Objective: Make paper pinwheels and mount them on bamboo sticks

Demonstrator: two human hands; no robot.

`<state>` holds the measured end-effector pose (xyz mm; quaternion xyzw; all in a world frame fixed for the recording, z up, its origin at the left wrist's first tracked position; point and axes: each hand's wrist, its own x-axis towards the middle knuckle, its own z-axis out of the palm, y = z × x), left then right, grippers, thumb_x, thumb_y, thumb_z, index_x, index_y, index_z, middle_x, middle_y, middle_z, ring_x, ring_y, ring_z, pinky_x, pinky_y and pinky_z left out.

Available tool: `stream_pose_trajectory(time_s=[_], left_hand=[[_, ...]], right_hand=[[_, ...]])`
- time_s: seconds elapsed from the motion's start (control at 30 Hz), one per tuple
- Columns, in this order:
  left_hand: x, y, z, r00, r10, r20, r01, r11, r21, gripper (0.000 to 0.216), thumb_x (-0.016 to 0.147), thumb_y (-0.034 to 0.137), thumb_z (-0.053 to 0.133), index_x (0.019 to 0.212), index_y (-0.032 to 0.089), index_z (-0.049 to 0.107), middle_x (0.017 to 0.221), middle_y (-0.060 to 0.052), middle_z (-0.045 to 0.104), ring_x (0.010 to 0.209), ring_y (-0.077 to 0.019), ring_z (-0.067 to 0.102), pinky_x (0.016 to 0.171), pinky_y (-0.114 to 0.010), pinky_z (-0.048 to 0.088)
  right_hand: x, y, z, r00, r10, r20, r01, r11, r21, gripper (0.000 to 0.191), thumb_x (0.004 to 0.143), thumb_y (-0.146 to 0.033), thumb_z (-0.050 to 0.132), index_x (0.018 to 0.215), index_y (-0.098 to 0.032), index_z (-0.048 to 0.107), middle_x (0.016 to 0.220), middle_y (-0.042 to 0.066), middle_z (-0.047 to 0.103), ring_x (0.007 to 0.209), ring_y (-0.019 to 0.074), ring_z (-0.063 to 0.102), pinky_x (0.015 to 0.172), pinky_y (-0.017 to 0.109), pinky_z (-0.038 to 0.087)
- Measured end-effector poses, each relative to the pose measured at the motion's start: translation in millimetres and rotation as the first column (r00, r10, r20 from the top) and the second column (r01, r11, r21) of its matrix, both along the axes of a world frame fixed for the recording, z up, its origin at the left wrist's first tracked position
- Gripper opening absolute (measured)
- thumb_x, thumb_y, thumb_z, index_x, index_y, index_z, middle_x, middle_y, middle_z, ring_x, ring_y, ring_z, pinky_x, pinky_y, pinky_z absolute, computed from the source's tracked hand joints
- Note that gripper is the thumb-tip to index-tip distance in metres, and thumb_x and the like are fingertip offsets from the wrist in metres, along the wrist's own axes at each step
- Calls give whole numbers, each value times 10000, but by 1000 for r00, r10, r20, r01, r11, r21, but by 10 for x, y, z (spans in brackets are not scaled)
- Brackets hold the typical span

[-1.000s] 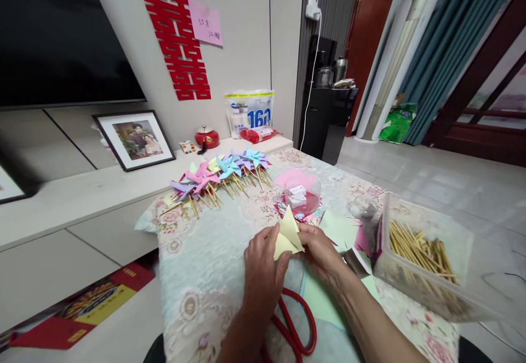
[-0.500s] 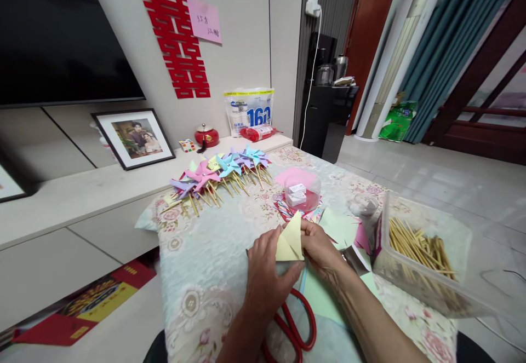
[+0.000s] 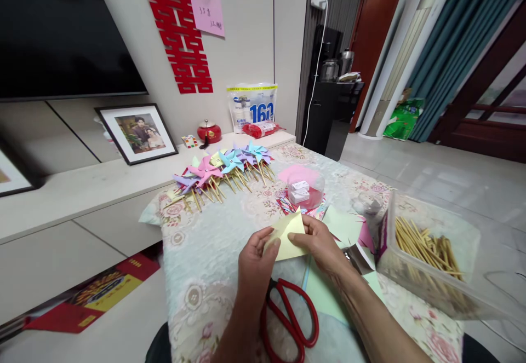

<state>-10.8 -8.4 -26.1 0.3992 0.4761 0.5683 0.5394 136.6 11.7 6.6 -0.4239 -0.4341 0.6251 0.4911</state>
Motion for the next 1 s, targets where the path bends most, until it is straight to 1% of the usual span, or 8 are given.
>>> stream_pose_trajectory(time_s=[0.07,0.13,0.33,0.43,0.6,0.77,0.9,1.0], left_hand=[[11,-6,29,975,-23,223,39,997,-67,449,708,340,793,1081,130,655,936,-112,773,836,-256,725,771,-363,552],[17,-15,71,937,-35,348,72,993,-95,454,690,322,814,1068,119,664,904,-107,776,822,-256,729,763,-354,555],[-7,-42,173,883,-124,452,206,969,-138,466,670,325,830,1070,119,708,919,-107,776,893,-276,718,775,-334,551],[-3,-66,192,901,-150,407,224,964,-141,472,669,325,829,1076,116,715,915,-103,773,882,-274,714,765,-327,549],[3,-99,253,936,-108,334,152,983,-108,403,766,345,729,1102,123,703,891,-94,767,862,-270,711,733,-337,554],[-16,-105,361,983,-79,167,88,995,-41,264,770,369,666,943,187,746,894,-92,757,848,-288,701,699,-373,563],[-31,-128,425,1000,7,21,-8,1000,18,212,710,367,724,846,206,747,826,-91,750,832,-297,688,669,-384,565],[-54,-155,440,999,50,-18,-49,997,58,189,683,356,750,810,215,743,790,-85,743,845,-306,683,660,-388,564]], right_hand=[[-8,-8,12,999,13,-38,-13,1000,-9,362,620,-170,702,982,-169,684,831,33,775,677,200,692,634,288,509],[-19,-11,15,998,20,-67,-21,1000,-14,386,626,-168,708,1011,-168,681,847,39,779,690,209,701,663,306,523],[-50,-13,-16,998,31,-55,-31,1000,2,415,653,-144,687,1068,-164,677,874,41,783,670,198,700,626,286,514],[-61,-28,-15,999,46,-25,-46,999,-4,407,656,-145,704,1063,-168,689,868,34,784,665,194,700,610,274,506],[-64,-51,42,988,85,-129,-89,996,-26,386,691,-237,755,1070,-170,719,895,52,786,740,221,715,709,326,530],[-51,-26,75,993,9,-121,-18,997,-79,433,656,-309,828,1049,-153,735,906,74,786,773,225,714,680,303,515],[-45,-26,77,990,20,-140,-29,998,-62,417,679,-308,827,1054,-153,729,899,70,786,753,209,714,694,299,519],[-44,-39,77,987,38,-157,-49,997,-67,432,638,-267,840,1037,-153,720,885,65,789,729,210,719,702,312,532]])
